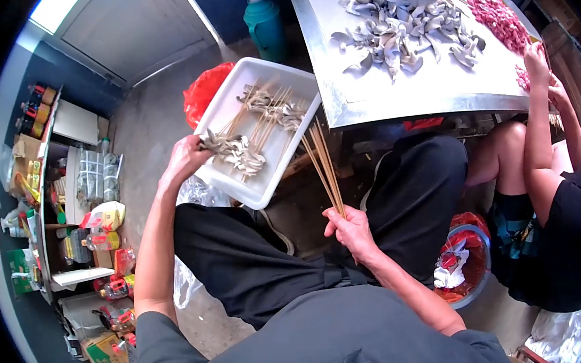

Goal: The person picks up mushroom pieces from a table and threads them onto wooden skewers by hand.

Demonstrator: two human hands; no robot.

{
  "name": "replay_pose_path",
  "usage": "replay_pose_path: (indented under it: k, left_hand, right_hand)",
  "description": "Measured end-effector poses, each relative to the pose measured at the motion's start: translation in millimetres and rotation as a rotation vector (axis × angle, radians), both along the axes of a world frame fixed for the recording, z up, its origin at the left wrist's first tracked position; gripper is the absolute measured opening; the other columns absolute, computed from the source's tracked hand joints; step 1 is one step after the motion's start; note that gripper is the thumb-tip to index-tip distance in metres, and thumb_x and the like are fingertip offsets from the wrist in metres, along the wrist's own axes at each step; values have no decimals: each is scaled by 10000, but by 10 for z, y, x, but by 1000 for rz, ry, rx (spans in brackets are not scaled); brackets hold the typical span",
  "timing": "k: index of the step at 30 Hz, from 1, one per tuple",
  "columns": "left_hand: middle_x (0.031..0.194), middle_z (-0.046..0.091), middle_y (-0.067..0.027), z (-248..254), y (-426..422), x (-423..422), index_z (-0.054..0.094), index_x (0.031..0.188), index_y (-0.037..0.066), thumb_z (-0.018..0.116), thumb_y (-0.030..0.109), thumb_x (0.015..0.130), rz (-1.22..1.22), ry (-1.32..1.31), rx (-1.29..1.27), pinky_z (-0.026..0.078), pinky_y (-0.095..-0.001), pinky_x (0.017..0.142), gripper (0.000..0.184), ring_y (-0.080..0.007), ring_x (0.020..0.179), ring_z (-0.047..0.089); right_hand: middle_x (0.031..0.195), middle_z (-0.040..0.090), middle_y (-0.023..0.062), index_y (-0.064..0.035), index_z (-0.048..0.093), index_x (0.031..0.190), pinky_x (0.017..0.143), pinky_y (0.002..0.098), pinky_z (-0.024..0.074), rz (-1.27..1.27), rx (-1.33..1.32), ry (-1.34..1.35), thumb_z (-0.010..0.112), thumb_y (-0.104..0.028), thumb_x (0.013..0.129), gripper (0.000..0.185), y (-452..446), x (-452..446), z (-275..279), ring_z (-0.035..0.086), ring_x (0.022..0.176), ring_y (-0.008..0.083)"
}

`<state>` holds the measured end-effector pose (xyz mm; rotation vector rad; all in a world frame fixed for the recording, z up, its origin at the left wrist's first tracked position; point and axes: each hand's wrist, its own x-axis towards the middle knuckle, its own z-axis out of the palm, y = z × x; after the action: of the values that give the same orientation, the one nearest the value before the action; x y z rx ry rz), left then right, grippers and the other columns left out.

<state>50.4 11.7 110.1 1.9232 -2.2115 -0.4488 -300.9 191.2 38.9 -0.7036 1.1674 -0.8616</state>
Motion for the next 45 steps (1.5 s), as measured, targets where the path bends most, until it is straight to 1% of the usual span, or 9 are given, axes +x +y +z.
replay_pose_path:
  k: [4, 7, 10, 17, 26, 36, 40, 42, 45]
  left_hand:
    - [869, 679, -97, -272, -135, -239, 637, 997, -25, 693, 109, 776, 232, 579, 656, 538, -286, 582, 264, -139, 728, 651]
    - [894, 671, -69, -596, -83, -446, 586, 1145, -7, 690, 84, 787, 275, 704, 789, 543, -281, 613, 383, -139, 776, 649]
    - [893, 671, -77, -844, -40, -608, 629, 1033, -5, 662, 198, 827, 159, 526, 843, 526, -280, 600, 290, -153, 756, 647]
    - [777, 652, -206, -909, 262, -818, 641, 806, -1, 711, 368, 741, -121, -98, -2, 493, -460, 668, 381, -371, 714, 630]
    - [790, 643, -221, -1058, 34, -681, 618, 826, -1, 717, 395, 738, -59, 121, 242, 489, -458, 723, 417, -378, 819, 636]
    - [828, 637, -231, -1257, 6, -617, 605, 871, 24, 623, 335, 793, -87, 35, 206, 467, -488, 744, 321, -418, 866, 607]
    - [707, 639, -190, -903, -32, -681, 647, 818, 11, 582, 258, 812, 166, 299, 109, 495, -394, 659, 256, -320, 688, 644]
    - [645, 617, -96, -551, -38, -841, 619, 798, -25, 587, 153, 848, 211, 568, 12, 468, -292, 532, 188, -145, 535, 587]
    - [635, 587, -39, -155, -109, -1000, 601, 836, -25, 579, 109, 889, 212, 823, -71, 459, -237, 537, 146, -101, 572, 566]
  right_hand:
    - [622, 585, 25, -16, 630, 1001, 388, 187, 259, 4, 7, 21, 548, -250, 958, 252, -45, 59, -8, 351, 418, 18]
    - [620, 579, 23, -14, 628, 1005, 396, 187, 268, -15, 13, 12, 546, -251, 959, 256, -82, 89, 14, 356, 427, 19]
    - [615, 574, 21, -13, 627, 1006, 399, 187, 274, -8, 15, 2, 536, -263, 963, 269, -105, 92, 14, 359, 431, 19]
    - [633, 580, 29, 0, 615, 1015, 391, 183, 265, 17, 25, -30, 503, -278, 980, 302, -102, 86, -27, 357, 419, 14]
    - [666, 579, 6, 4, 634, 1019, 408, 186, 278, 71, 53, -44, 505, -337, 970, 367, -76, 126, -81, 366, 446, 20]
    - [673, 600, -31, -17, 639, 1037, 490, 219, 372, 89, -86, 54, 529, -255, 941, 279, -5, 89, -56, 447, 522, 48]
    - [712, 589, -34, -20, 595, 1114, 479, 177, 328, 76, -89, -58, 537, -197, 943, 253, 44, 30, 10, 393, 526, 14]
    - [700, 590, -33, -40, 598, 1071, 496, 207, 360, 72, -116, -34, 531, -180, 929, 211, 46, 4, 63, 437, 534, 34]
    - [724, 597, -27, -43, 581, 1043, 506, 208, 368, 130, -151, -93, 531, -185, 931, 187, 70, -35, 156, 447, 551, 33]
